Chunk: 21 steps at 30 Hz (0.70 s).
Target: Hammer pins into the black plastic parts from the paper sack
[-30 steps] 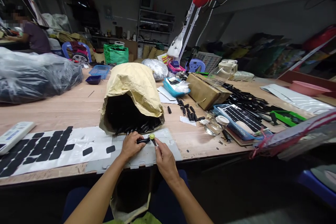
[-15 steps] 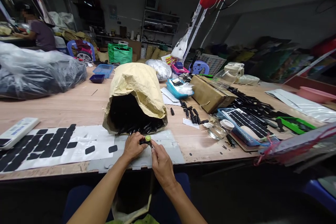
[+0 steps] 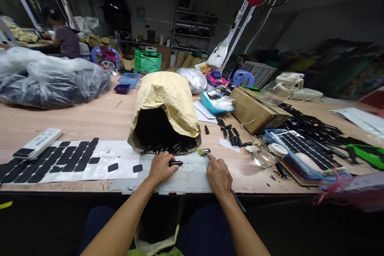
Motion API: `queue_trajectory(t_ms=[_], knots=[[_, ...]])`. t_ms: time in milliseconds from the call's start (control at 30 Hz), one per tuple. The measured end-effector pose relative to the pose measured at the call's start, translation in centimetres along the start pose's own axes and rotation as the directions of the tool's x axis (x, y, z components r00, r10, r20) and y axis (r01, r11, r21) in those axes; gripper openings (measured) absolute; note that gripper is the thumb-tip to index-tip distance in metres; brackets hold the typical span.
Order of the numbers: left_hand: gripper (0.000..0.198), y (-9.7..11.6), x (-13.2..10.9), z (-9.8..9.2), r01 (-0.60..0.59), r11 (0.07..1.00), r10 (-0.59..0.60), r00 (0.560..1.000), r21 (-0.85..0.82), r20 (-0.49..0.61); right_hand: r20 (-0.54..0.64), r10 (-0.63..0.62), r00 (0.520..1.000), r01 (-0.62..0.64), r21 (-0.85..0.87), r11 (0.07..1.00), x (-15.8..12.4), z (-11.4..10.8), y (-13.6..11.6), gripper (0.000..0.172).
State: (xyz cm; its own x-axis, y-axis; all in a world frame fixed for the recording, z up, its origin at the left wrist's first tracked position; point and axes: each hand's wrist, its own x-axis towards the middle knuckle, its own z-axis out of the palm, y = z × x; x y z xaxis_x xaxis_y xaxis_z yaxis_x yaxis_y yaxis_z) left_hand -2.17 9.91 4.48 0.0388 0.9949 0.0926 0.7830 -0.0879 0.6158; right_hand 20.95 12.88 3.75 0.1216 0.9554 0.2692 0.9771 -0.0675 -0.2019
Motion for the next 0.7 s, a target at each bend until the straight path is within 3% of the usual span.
queue_trajectory(t_ms=[200, 333, 400, 500, 567, 633, 700], knots=[[0.016, 0.1, 0.1, -0.5, -0.073, 0.997, 0.073, 0.997, -0.015, 0.001, -0.097, -0.089, 0.991, 0.080, -0.095, 0.992, 0.6, 1.1, -0.1, 0.034], [0.020, 2.1, -2.6, -0.8, -0.233, 0.965, 0.239, 0.970, -0.118, 0.037, -0.063, -0.083, 0.995, 0.078, -0.084, 0.993, 0.5, 1.1, -0.1, 0.036], [0.023, 3.2, -5.6, -0.3, -0.323, 0.929, 0.348, 0.929, -0.183, 0.125, -0.055, -0.075, 0.996, 0.070, -0.091, 0.993, 0.5, 1.0, -0.2, 0.036], [0.028, 3.4, -10.9, 1.7, -0.425, 0.875, 0.481, 0.815, -0.231, 0.322, -0.052, -0.076, 0.996, 0.071, -0.103, 0.992, 0.5, 0.9, -0.3, 0.037], [0.028, 2.2, -13.5, 3.8, -0.335, 0.913, 0.405, 0.815, -0.234, 0.414, -0.053, -0.078, 0.996, 0.072, -0.105, 0.992, 0.4, 0.8, -0.4, 0.037], [0.024, 0.1, -14.6, 5.9, -0.070, 0.984, 0.140, 0.873, -0.165, 0.467, -0.056, -0.074, 0.996, 0.068, -0.104, 0.992, 0.4, 0.8, -0.4, 0.037], [0.024, -2.1, -14.4, 7.5, 0.201, 0.977, -0.142, 0.857, -0.067, 0.496, -0.061, -0.071, 0.996, 0.064, -0.103, 0.993, 0.4, 0.9, -0.5, 0.036]])
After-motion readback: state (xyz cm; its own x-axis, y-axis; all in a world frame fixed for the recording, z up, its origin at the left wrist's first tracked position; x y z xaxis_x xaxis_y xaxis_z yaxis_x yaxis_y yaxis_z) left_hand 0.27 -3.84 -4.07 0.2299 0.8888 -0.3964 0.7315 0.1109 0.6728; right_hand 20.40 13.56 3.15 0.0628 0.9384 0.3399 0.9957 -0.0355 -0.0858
